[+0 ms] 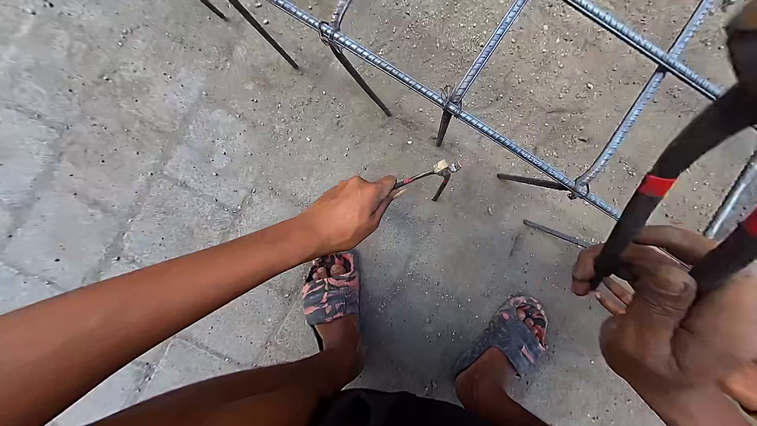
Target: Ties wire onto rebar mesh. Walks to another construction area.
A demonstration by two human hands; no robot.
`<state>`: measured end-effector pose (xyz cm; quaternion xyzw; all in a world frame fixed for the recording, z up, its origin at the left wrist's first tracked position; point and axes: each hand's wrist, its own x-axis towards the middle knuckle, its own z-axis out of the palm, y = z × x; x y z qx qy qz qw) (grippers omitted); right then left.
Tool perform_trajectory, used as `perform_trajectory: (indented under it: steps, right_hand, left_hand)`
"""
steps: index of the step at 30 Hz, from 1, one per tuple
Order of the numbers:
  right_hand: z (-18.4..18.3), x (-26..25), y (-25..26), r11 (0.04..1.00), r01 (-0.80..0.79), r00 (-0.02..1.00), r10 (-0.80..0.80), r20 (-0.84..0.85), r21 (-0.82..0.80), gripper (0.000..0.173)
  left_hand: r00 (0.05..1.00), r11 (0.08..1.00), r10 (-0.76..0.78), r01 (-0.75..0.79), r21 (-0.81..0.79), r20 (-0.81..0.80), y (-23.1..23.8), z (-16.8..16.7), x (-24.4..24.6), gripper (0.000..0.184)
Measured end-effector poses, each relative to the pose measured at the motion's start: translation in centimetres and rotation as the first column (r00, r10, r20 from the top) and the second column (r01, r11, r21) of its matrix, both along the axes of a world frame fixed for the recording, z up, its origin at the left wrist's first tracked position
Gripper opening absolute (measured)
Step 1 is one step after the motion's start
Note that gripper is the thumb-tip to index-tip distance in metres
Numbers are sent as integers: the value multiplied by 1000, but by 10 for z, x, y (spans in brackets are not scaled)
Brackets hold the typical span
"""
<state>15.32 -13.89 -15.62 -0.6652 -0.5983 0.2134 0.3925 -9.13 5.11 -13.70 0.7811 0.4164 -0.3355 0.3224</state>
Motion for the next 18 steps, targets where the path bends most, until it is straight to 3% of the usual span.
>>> perform_trajectory:
  steps: [1,3,4,6,8,10,11,14,16,18]
  right_hand:
    - [-13,-3,-3,999,-5,996,10,92,-54,36]
    - [-32,-7,-4,961,-8,925,112,362,-276,40]
    - [-32,-6,-1,931,4,902,153,403,-364,42]
    - [-14,2,2,949,2,929,115,352,-316,43]
    - [8,5,-5,987,-17,992,36,119,-160,41]
    - [4,1,-4,1000,4,1000,-5,-17,-6,38]
    - [-8,-4,-8,1000,0,999,1,35,-26,38]
    - [-39,-16,-12,946,-37,922,157,355,-322,40]
    - [-27,-13,-7,946,-46,929,159,335,-320,42]
    - [1,-5,-10,981,-53,983,84,161,-187,40]
  left_hand:
    - [1000,1000,-5,5,6,-6,-4,1,0,27]
    - [962,987,-35,-9,159,269,-12,-38,-32,24]
    - [947,984,-37,-20,175,318,-10,-46,-38,23]
    - [952,989,-26,-19,145,304,-5,-48,-39,24]
    - [955,993,-29,-5,116,294,-6,-49,-39,24]
    - [948,991,-34,-7,130,316,-4,-50,-38,24]
    - [946,991,-32,-13,134,322,-6,-50,-39,24]
    - [950,987,-13,-38,156,313,-12,-47,-38,22]
    - [958,988,-22,-22,152,287,-8,-45,-35,24]
    - [960,992,-42,8,122,278,-9,-47,-36,23]
